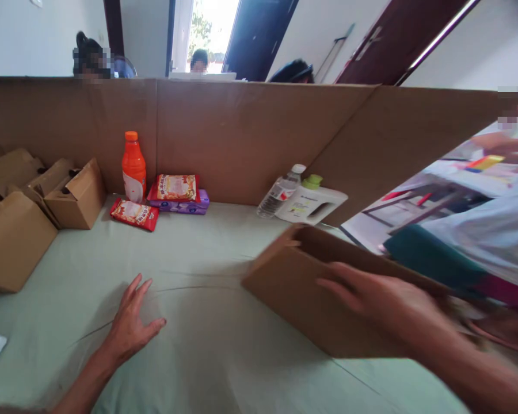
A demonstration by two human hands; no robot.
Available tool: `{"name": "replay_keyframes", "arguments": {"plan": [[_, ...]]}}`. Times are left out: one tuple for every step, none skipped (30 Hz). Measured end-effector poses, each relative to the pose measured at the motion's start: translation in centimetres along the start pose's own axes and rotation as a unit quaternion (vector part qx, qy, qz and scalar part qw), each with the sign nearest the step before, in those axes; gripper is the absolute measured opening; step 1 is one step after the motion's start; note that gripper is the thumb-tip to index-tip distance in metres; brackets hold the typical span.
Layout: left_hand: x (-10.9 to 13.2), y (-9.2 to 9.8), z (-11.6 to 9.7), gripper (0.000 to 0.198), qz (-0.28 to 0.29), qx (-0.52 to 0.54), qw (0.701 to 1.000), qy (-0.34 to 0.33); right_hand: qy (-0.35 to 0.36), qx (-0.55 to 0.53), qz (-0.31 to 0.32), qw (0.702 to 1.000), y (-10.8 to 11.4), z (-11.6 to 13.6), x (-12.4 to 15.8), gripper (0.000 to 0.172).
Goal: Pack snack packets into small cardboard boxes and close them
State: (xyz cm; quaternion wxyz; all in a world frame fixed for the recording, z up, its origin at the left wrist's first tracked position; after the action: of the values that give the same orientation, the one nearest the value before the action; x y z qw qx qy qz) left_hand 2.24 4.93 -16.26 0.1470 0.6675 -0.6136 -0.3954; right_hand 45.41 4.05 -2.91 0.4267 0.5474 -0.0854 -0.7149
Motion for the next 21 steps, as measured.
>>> {"name": "replay_keyframes", "arguments": {"plan": [[-0.3, 0.5, -0.8, 0.082, 0.008, 0.027, 1.0, -0.005, 0.045, 0.037, 0.036, 0.998, -2.3, 3.0, -0.2, 0.015], [-0.6, 1.2, -1.5, 0.09, 0.011, 0.051, 0.998, -0.015, 0.089, 0.045, 0.065, 0.993, -4.4, 6.4, -0.3, 0.012], [-0.9, 2.0, -2.2, 0.099, 0.01, 0.073, 0.997, -0.027, 0.131, 0.035, 0.105, 0.985, -6.6, 10.1, -0.2, 0.011], [-1.2, 2.9, -2.6, 0.106, 0.007, 0.093, 0.995, -0.039, 0.172, 0.021, 0.141, 0.975, -8.4, 13.7, 0.0, 0.011], [-1.4, 3.7, -2.9, 0.114, 0.005, 0.112, 0.992, -0.049, 0.209, 0.008, 0.165, 0.964, -9.8, 17.1, 0.2, 0.013], [-1.6, 4.6, -2.9, 0.12, 0.005, 0.134, 0.99, -0.054, 0.239, -0.005, 0.181, 0.954, -10.8, 20.1, 0.5, 0.014], [-1.6, 5.3, -2.7, 0.125, 0.011, 0.159, 0.986, -0.049, 0.265, -0.02, 0.196, 0.944, -11.4, 22.6, 0.8, 0.014], [-1.6, 5.8, -2.4, 0.129, 0.022, 0.186, 0.982, -0.034, 0.285, -0.037, 0.211, 0.934, -11.7, 24.6, 1.1, 0.015], [-1.5, 6.2, -1.9, 0.131, 0.035, 0.21, 0.977, -0.013, 0.296, -0.058, 0.224, 0.927, -11.7, 26.0, 1.3, 0.014], [-1.3, 6.5, -1.4, 0.133, 0.046, 0.226, 0.973, 0.009, 0.298, -0.081, 0.236, 0.921, -11.4, 26.9, 1.4, 0.013], [-1.1, 6.7, -0.9, 0.134, 0.054, 0.232, 0.971, 0.026, 0.291, -0.107, 0.241, 0.92, -10.9, 27.3, 1.2, 0.01], [-0.9, 6.8, -0.5, 0.134, 0.057, 0.23, 0.971, 0.038, 0.275, -0.136, 0.232, 0.923, -10.2, 27.2, 0.8, 0.006], [-0.8, 6.9, -0.2, 0.134, 0.056, 0.223, 0.972, 0.041, 0.248, -0.164, 0.213, 0.931, -9.4, 26.6, 0.1, 0.005], [-0.8, 7.0, 0.0, 0.133, 0.052, 0.213, 0.975, 0.037, 0.21, -0.185, 0.185, 0.942, -8.6, 25.5, -0.7, 0.01], [-0.9, 7.1, 0.1, 0.132, 0.048, 0.206, 0.977, 0.03, 0.16, -0.196, 0.153, 0.955, -8.0, 23.9, -1.8, 0.015], [-1.1, 7.2, 0.1, 0.131, 0.047, 0.201, 0.978, 0.021, 0.1, -0.192, 0.122, 0.969, -7.7, 21.8, -2.9, 0.018], [-1.4, 7.3, 0.1, 0.129, 0.046, 0.197, 0.979, 0.011, 0.036, -0.178, 0.097, 0.979, -7.8, 19.5, -3.9, 0.02], [-1.7, 7.6, 0.2, 0.128, 0.044, 0.193, 0.98, 0.001, -0.028, -0.16, 0.083, 0.983, -8.5, 17.0, -4.9, 0.022], [-2.0, 7.8, 0.3, 0.127, 0.042, 0.19, 0.981, -0.005, -0.087, -0.147, 0.076, 0.982, -9.6, 14.5, -5.9, 0.024], [-2.3, 8.1, 0.6, 0.127, 0.041, 0.191, 0.981, -0.007, -0.137, -0.143, 0.074, 0.977, -11.1, 12.1, -6.8, 0.029], [-2.6, 8.3, 0.8, 0.127, 0.04, 0.196, 0.98, -0.005, -0.179, -0.153, 0.078, 0.969, -13.1, 9.8, -7.7, 0.033]]}}
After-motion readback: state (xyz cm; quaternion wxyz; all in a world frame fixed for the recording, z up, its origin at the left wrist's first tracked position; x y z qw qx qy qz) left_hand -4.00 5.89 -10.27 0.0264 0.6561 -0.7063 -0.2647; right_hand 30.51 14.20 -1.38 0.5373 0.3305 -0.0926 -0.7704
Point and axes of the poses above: each hand's wrist, its own x-axis away from the middle knuckle, its own y-axis out of the back of the hand, z = x × y, the point moved 6 cm from there along -x, towards the middle knuckle, and after that the axes turned 15 degrees about -z, right-handed, at the moved point
